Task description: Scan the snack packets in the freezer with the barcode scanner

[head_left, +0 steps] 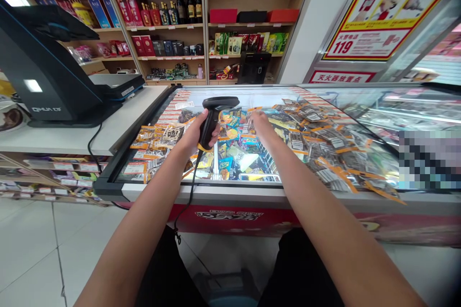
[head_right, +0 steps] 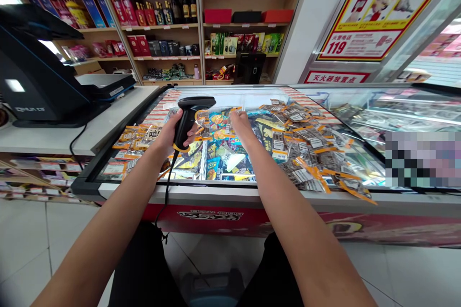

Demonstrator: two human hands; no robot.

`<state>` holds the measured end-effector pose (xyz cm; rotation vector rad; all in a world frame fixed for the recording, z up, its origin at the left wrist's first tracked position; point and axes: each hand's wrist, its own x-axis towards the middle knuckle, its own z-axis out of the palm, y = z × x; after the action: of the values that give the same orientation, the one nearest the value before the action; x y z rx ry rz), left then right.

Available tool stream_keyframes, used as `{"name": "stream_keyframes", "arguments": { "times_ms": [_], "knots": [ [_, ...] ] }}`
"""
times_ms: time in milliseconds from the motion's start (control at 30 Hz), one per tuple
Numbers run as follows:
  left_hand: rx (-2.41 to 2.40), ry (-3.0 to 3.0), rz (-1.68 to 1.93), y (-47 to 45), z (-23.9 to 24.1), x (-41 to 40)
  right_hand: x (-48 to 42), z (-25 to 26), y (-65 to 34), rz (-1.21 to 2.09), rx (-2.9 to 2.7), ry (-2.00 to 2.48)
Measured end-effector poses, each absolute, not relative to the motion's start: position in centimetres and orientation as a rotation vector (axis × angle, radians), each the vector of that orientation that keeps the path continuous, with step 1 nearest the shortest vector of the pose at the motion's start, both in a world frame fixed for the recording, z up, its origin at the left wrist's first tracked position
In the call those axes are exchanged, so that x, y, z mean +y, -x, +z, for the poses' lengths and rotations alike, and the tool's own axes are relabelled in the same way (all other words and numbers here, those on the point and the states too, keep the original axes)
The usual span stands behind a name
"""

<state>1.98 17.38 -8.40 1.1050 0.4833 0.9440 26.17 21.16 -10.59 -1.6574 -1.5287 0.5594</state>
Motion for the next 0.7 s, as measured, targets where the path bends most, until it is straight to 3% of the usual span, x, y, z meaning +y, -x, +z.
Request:
{"name": "stream_keyframes", "arguments": {
  "times_ms": [100,333,533,700],
  "knots": [
    [0.477,-0.95,1.051,-1.9,-7.6,17.2,21.1,-10.7,-26.0,0.645,-1.431,1.78],
    [0.478,-0.907,1.16,-1.7,-6.6,16.8,20.7,-11.1,-26.0,0.435,-1.48,1.949],
    [0.445,-0.942,1.146,-1.6,-7.1,17.1,18.9,-10.1,-25.0,0.699,-1.791,1.635],
    [0.465,-0.919,1.164,-1.7,-6.9,17.1,18.0,-9.9,-23.6,1.232,-1.635,1.316]
  ]
}}
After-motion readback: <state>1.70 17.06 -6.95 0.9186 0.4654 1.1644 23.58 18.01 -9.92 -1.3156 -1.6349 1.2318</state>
